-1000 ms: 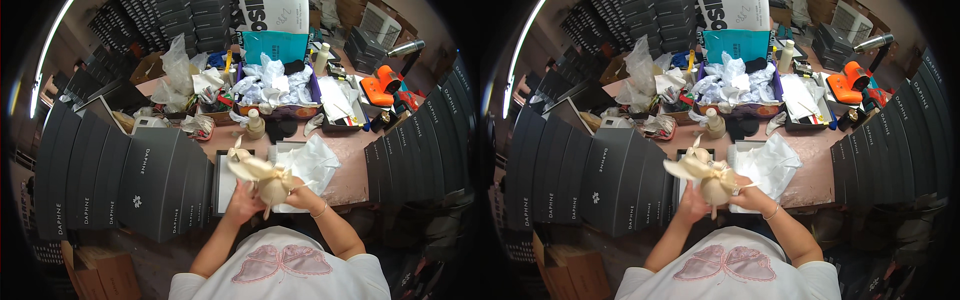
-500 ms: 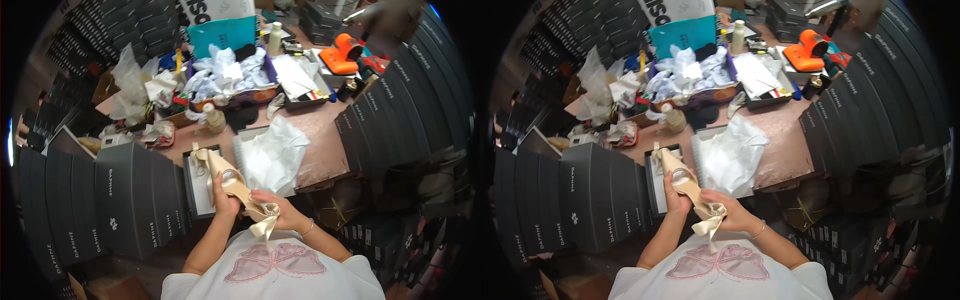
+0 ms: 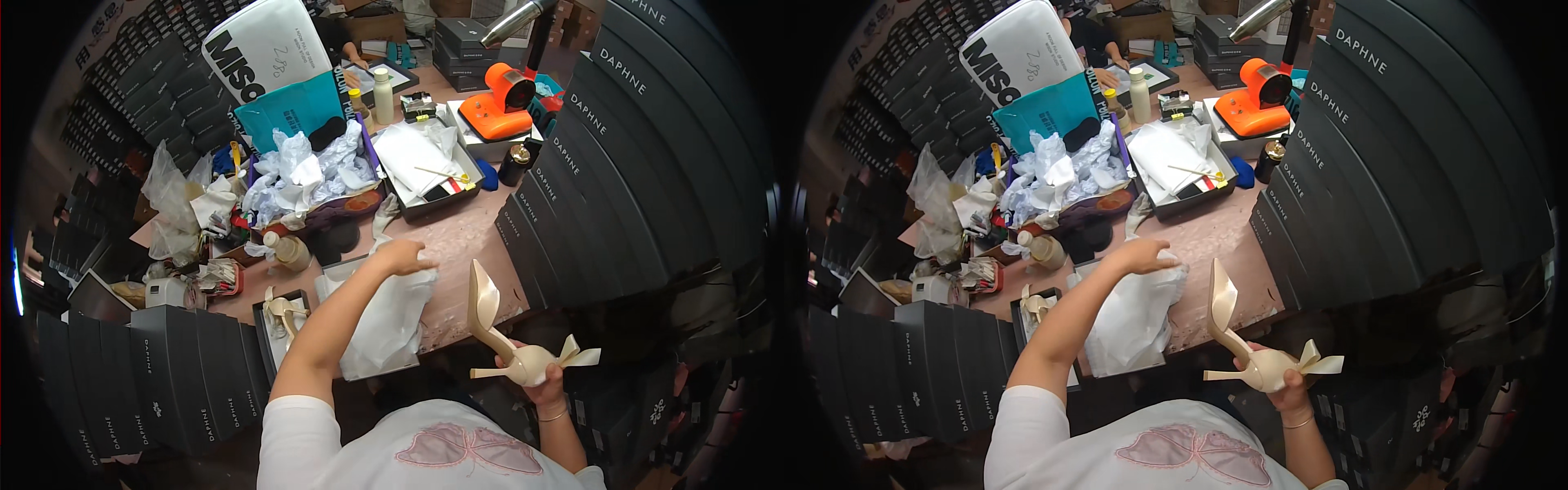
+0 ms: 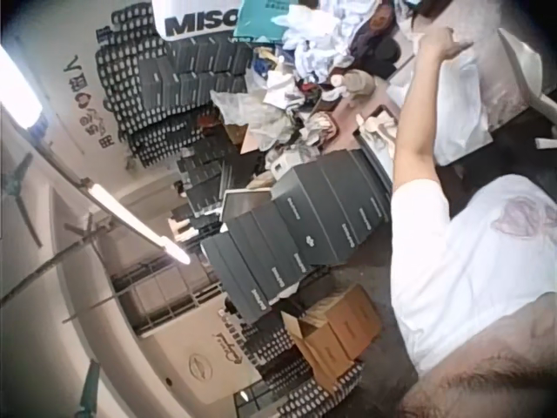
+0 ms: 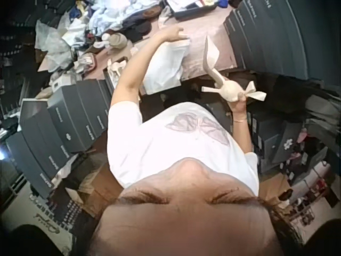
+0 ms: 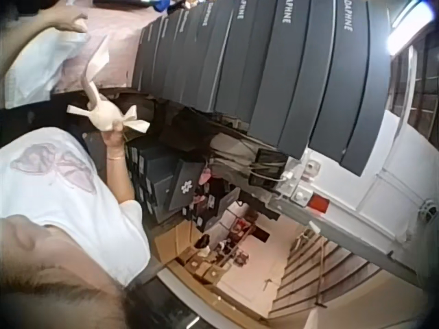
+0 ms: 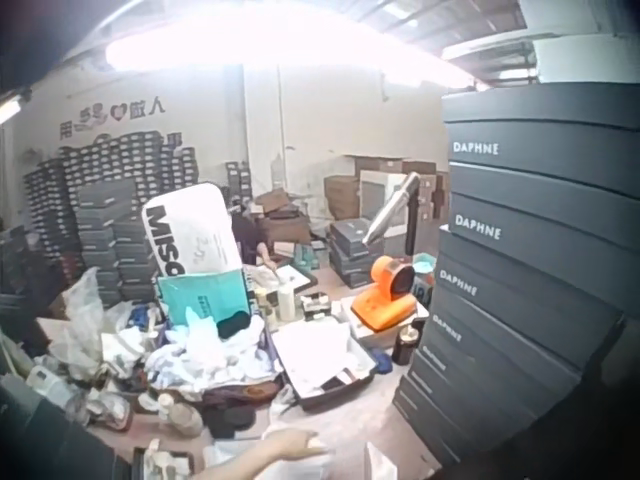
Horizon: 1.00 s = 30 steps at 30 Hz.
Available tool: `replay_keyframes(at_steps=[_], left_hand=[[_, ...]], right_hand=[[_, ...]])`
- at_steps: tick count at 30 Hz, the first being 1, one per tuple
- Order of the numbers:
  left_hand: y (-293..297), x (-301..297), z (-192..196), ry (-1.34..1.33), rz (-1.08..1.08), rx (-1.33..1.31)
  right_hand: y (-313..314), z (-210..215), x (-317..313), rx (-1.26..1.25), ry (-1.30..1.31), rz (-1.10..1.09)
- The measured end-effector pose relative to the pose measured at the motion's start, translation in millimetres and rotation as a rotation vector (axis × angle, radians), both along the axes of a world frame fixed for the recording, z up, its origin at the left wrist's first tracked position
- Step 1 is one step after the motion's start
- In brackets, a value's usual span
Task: Packing high-heeled shoes into boxes with protective tissue paper and silica gel packets.
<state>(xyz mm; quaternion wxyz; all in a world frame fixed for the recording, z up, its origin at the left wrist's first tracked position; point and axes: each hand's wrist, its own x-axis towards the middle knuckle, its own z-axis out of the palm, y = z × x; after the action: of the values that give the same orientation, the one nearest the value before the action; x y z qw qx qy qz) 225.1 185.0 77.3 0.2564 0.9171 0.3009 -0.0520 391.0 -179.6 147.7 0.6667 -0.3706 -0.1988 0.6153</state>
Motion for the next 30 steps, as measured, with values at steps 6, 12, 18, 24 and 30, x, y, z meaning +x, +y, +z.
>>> replay_keyframes(at_steps=[6, 12, 18, 24, 30], left_hand=[[-63.1, -53.6, 42.5, -0.257, 0.159, -1.114], [-26.4, -212.5, 125.4, -0.179, 0.698, -0.309], [-102.2, -186.5, 213.8, -0.123, 0.237, 0.337], [-139.8, -216.5, 94.9, -0.14, 0.251, 0.282], [-193.3, -239.9, 104.3, -0.372, 0.223, 0.353]], right_hand=[[9.8, -26.5, 17.3, 0.188, 0.438, -0.036], [45.2, -19.8, -6.2, 0.143, 0.773, -0.069], [61.9, -4.4, -53.5, 0.159, 0.898, -0.058], [34.5, 19.7, -76.1, 0.232, 0.223, 0.351], [45.6, 15.6, -149.1, -0.09, 0.235, 0.477]])
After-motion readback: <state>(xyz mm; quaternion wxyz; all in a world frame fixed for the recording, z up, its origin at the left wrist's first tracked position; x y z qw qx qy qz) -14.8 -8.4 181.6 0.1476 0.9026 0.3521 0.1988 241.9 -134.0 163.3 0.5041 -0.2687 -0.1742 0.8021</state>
